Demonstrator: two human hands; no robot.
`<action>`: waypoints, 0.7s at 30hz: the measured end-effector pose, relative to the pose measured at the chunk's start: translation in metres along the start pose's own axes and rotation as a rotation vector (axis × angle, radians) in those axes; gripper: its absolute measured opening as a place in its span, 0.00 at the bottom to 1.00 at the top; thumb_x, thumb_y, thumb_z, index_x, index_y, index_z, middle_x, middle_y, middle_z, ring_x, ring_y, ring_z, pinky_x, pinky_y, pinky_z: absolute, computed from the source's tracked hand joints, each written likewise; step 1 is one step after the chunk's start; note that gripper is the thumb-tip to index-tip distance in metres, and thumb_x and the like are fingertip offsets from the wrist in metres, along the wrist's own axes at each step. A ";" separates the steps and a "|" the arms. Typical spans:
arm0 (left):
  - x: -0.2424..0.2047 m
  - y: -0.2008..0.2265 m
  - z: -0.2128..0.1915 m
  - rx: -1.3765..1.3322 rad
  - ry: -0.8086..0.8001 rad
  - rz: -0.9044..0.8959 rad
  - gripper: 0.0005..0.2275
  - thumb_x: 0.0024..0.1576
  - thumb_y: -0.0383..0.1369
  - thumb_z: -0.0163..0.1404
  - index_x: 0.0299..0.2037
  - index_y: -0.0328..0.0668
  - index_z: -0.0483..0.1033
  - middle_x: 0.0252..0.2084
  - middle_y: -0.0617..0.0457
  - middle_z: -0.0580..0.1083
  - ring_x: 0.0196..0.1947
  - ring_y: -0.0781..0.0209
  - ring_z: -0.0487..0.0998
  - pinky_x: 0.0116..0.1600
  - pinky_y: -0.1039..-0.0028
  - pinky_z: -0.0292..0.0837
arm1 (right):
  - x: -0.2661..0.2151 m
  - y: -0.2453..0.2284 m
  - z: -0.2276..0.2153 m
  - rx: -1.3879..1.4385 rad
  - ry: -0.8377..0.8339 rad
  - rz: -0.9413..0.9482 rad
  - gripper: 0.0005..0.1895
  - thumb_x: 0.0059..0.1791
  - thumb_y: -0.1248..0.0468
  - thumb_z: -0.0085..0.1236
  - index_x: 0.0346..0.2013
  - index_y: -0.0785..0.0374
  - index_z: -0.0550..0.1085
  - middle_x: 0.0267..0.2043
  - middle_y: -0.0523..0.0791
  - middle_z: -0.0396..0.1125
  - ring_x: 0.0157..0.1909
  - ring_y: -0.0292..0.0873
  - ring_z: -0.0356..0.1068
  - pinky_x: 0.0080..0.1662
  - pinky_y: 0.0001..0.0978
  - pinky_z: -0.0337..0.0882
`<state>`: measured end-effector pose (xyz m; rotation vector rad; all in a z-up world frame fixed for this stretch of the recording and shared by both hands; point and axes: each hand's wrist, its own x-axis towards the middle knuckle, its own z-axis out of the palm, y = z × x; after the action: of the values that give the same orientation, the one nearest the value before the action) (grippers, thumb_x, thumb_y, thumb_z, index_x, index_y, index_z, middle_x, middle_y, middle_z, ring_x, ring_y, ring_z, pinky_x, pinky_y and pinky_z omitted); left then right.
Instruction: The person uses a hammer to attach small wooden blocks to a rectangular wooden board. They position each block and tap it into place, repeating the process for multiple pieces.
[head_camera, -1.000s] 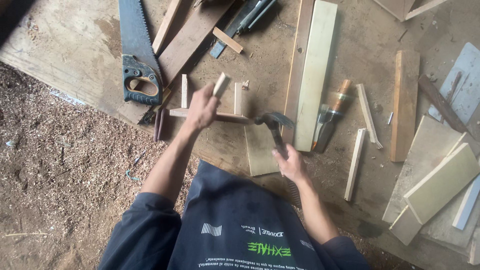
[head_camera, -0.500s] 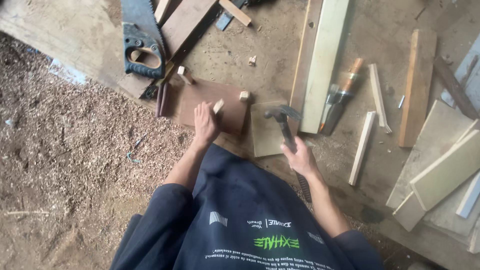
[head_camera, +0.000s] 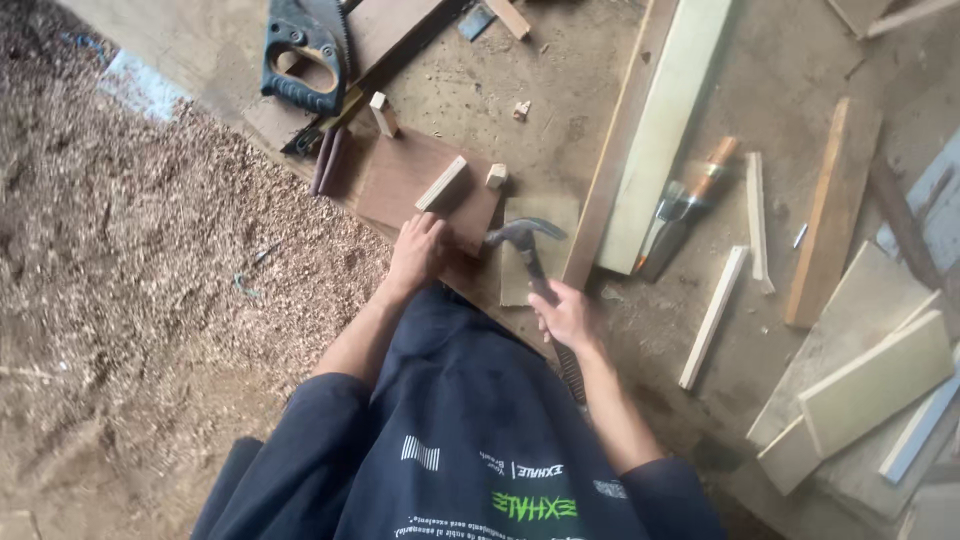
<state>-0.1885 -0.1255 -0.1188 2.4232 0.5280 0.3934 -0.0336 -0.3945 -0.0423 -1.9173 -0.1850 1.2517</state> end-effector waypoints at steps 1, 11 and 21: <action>-0.005 -0.006 0.007 0.075 -0.046 -0.013 0.19 0.47 0.24 0.56 0.51 0.37 0.73 0.50 0.44 0.72 0.51 0.45 0.72 0.55 0.59 0.68 | 0.002 0.003 0.002 -0.009 -0.004 -0.013 0.18 0.51 0.63 0.61 0.55 0.65 0.75 0.21 0.40 0.66 0.18 0.32 0.64 0.19 0.29 0.67; 0.005 -0.020 -0.003 0.077 -0.151 -0.074 0.13 0.41 0.27 0.57 0.37 0.40 0.73 0.37 0.46 0.74 0.45 0.45 0.74 0.49 0.60 0.71 | 0.032 -0.010 0.005 -0.392 0.006 0.040 0.35 0.53 0.52 0.54 0.70 0.64 0.58 0.44 0.52 0.74 0.22 0.38 0.68 0.28 0.32 0.73; 0.007 -0.017 0.006 0.173 -0.147 -0.209 0.08 0.49 0.29 0.57 0.37 0.47 0.75 0.36 0.46 0.76 0.42 0.45 0.76 0.47 0.58 0.72 | 0.055 0.026 -0.015 -0.644 0.112 -0.355 0.32 0.51 0.50 0.61 0.65 0.64 0.69 0.60 0.55 0.71 0.61 0.52 0.73 0.60 0.40 0.71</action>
<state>-0.1846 -0.1132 -0.1329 2.5043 0.7682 0.0830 -0.0016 -0.3917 -0.0960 -2.3426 -0.9185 0.8995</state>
